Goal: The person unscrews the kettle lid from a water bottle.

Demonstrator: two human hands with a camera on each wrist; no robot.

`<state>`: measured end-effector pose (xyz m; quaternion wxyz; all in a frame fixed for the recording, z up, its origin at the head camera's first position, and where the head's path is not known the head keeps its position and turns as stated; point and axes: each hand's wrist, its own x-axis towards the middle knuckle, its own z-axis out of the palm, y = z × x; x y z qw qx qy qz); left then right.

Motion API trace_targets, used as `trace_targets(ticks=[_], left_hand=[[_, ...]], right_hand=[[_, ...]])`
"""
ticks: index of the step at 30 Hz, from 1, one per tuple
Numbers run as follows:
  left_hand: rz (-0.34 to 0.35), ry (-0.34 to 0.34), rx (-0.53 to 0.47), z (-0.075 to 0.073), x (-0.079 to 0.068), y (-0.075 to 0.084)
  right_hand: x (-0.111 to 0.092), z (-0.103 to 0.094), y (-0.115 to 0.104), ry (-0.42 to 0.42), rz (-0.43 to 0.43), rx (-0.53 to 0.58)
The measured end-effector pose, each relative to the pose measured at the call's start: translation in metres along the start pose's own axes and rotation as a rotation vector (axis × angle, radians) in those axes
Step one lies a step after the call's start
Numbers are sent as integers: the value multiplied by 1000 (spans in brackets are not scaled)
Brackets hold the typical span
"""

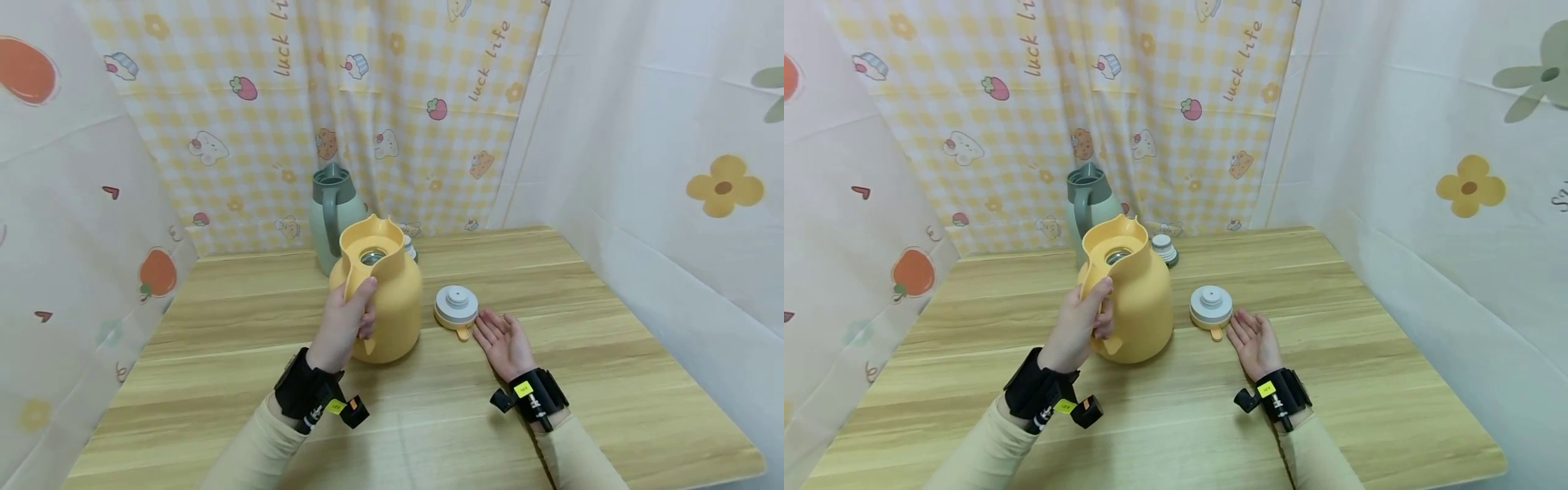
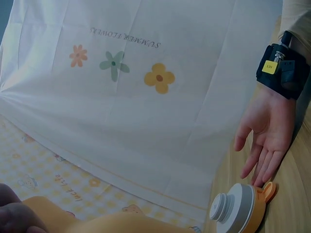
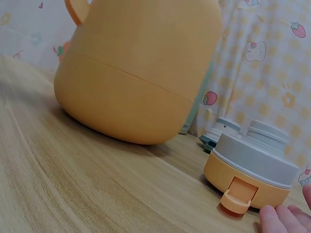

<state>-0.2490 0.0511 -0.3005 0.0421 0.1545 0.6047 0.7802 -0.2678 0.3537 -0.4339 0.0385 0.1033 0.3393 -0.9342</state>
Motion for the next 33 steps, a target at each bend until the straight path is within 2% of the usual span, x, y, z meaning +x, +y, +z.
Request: trace_targets(ticks=[5,13,22,29,33], left_hand=[[0,11,24,-14,-10,4],[25,32,31,-35,-27,11],[66,97,71,-65,-50,24],[118,122,59,-86,-60,30],[125,120,61,-96,-64,32]], right_hand=[[-1,0,0,-13,7,-13],[-1,-1,-1,25,20,16],[-1,1,1,21,22,19],[-1,0,0,6,18,29],[-1,-1,2,11,30,32]])
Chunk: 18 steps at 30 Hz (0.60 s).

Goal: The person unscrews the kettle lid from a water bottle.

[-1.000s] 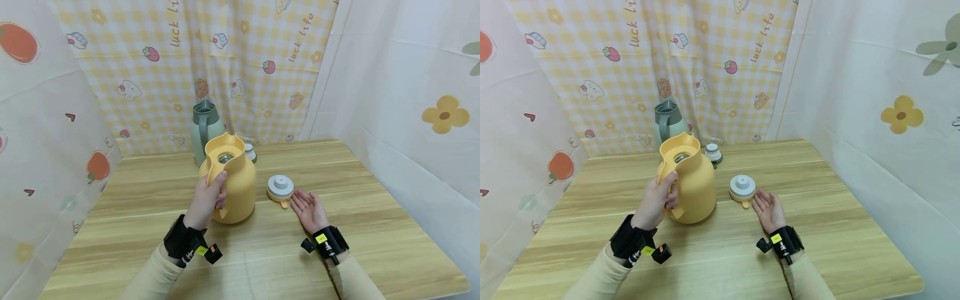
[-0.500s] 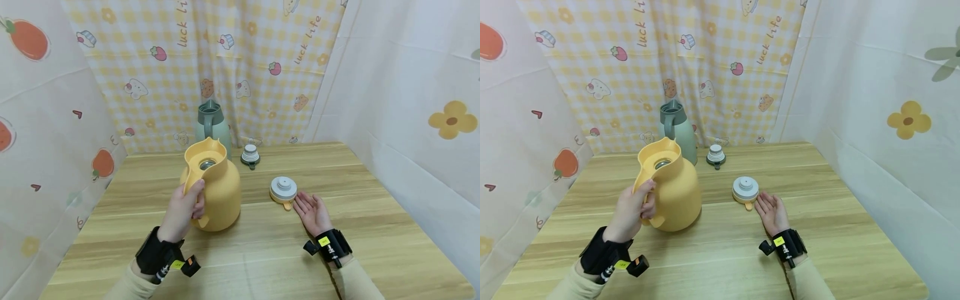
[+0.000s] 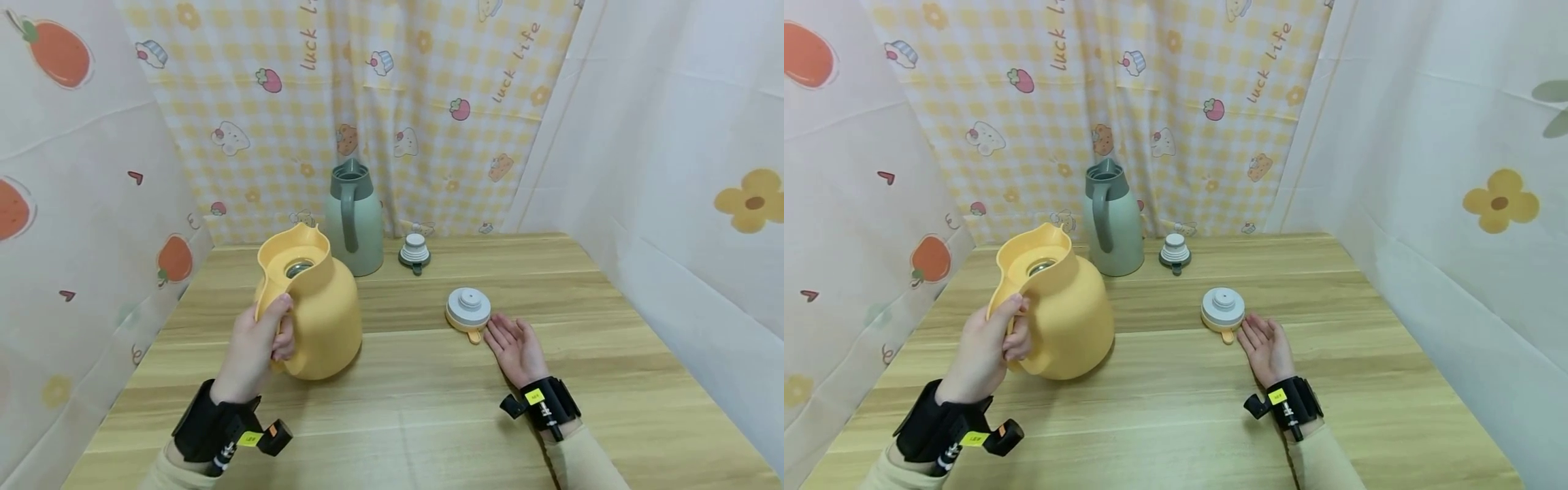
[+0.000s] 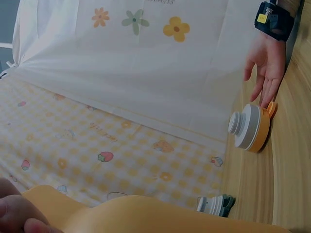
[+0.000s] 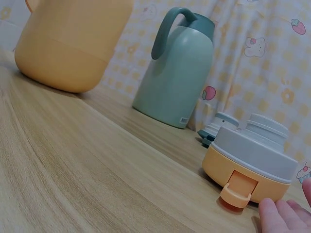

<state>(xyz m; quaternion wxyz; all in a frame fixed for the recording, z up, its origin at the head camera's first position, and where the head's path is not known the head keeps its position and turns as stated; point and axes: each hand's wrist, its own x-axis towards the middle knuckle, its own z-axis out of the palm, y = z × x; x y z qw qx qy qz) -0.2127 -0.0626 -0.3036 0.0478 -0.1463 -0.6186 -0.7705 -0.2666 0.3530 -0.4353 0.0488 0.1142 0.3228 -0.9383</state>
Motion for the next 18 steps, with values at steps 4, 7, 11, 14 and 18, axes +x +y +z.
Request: trace_targets(ticks=[4,7,11,14,18], left_hand=[[-9,-9,-10,-5,0,1],[-15,-7,-9,-7,0,2],[-13,6,8,-11,0,3],[-9,23,17,-13,0,4],[-5,55,35,-16,1,5]], right_hand=[[-1,-1,0,13,8,22],[-1,-2,1,25,18,31],[0,0,2,36,24,31],[0,2,2,36,20,28],[0,3,2,29,19,21]])
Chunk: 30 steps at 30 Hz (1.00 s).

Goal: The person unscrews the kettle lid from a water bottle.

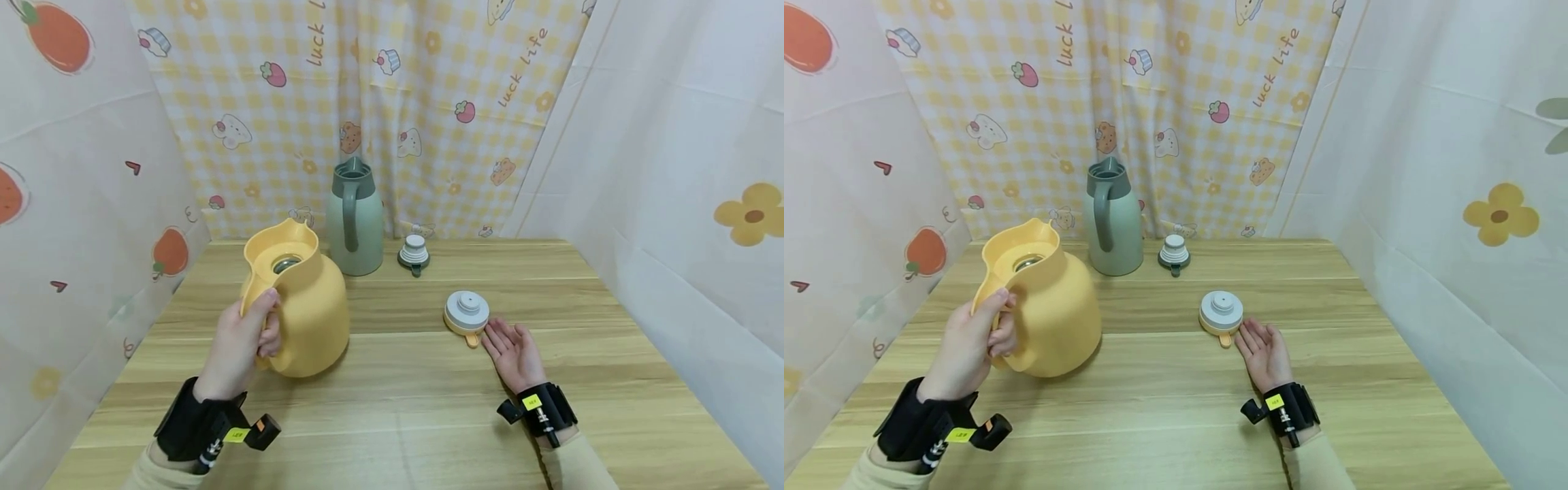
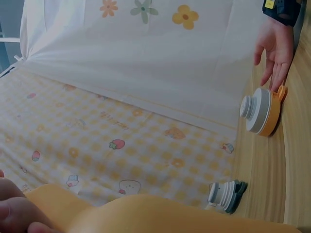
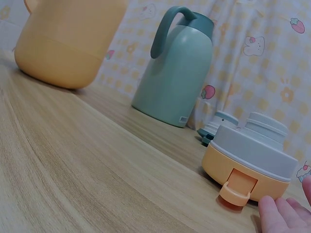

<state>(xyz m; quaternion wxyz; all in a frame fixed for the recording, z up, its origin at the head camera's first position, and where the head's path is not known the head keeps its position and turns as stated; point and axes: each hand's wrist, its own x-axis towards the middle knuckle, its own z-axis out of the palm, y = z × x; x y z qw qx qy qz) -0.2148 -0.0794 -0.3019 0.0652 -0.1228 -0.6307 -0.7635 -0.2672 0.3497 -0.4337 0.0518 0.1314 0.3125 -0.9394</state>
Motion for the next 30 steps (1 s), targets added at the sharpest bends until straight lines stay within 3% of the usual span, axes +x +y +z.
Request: trace_targets(ticks=[21,30], left_hand=[[-11,100,43,-4,7,2],[-22,147,54,-7,13,1]], right_hand=[[1,1,-1,13,2,19],[0,-1,0,-21,-16,2]])
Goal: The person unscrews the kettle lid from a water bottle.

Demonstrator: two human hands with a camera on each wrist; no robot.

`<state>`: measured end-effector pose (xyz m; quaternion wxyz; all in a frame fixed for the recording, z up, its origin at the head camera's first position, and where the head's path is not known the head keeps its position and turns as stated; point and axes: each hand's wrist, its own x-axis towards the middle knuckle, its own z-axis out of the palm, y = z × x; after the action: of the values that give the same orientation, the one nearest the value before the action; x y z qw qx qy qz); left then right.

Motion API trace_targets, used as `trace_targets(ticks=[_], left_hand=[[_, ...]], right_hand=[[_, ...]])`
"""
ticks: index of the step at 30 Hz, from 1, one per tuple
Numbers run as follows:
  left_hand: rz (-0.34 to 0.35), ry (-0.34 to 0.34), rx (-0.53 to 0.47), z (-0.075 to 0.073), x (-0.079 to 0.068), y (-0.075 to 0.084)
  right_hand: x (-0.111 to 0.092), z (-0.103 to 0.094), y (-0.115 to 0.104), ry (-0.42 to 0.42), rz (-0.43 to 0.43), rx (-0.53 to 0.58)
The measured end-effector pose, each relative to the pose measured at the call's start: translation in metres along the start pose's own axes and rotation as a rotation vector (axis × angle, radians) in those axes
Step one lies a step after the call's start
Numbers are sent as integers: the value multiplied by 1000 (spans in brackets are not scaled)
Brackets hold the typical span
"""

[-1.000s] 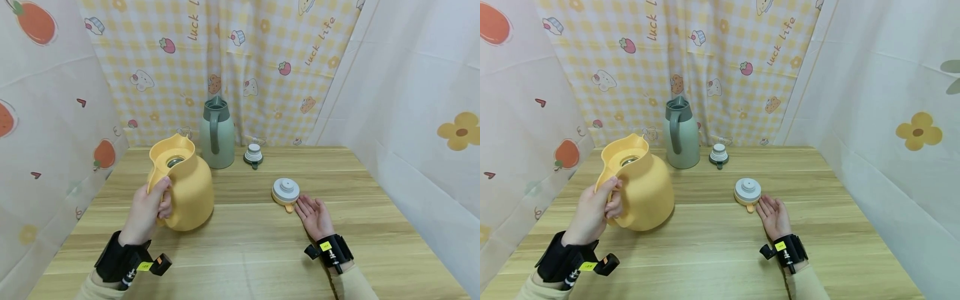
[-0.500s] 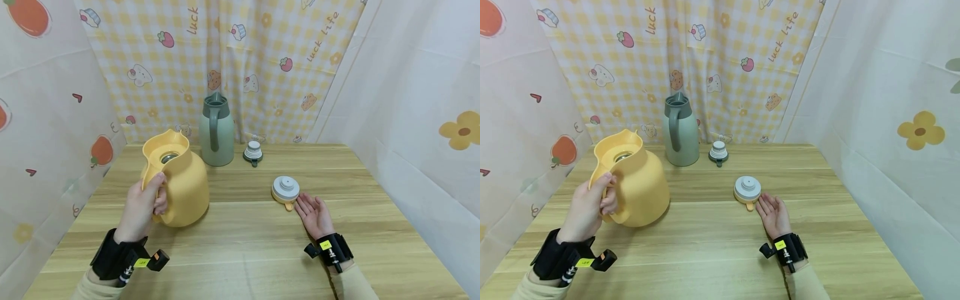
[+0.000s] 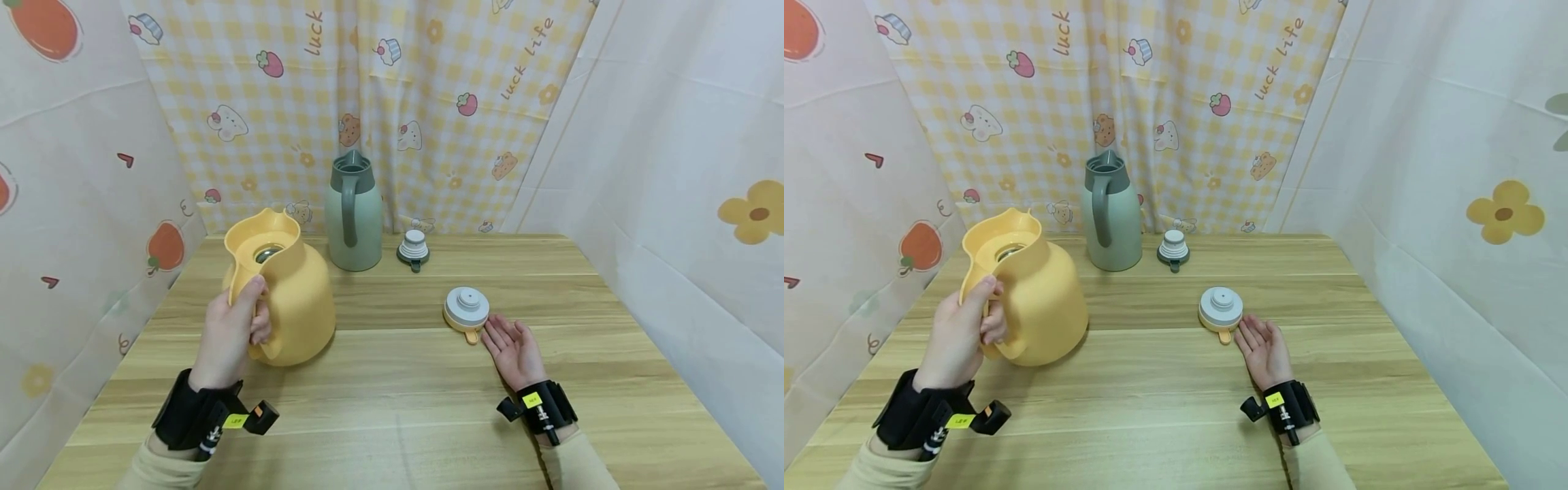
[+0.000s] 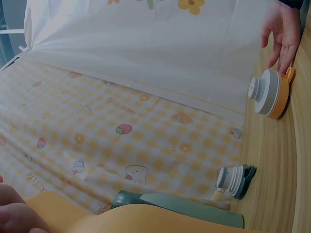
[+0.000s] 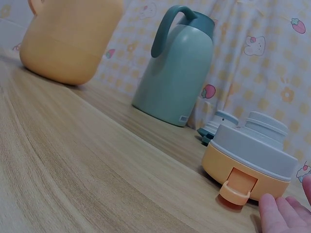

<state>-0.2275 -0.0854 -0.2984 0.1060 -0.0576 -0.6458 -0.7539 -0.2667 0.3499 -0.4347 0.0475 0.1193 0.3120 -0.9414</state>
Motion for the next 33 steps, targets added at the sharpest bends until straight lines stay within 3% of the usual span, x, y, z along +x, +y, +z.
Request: trace_targets(ticks=[19,33], left_hand=[[-12,35,-1,-6,15,0],[-13,69,-57,-13,27,-4]], right_hand=[[2,1,-1,10,2,-3],[4,-1,-1,12,6,6]])
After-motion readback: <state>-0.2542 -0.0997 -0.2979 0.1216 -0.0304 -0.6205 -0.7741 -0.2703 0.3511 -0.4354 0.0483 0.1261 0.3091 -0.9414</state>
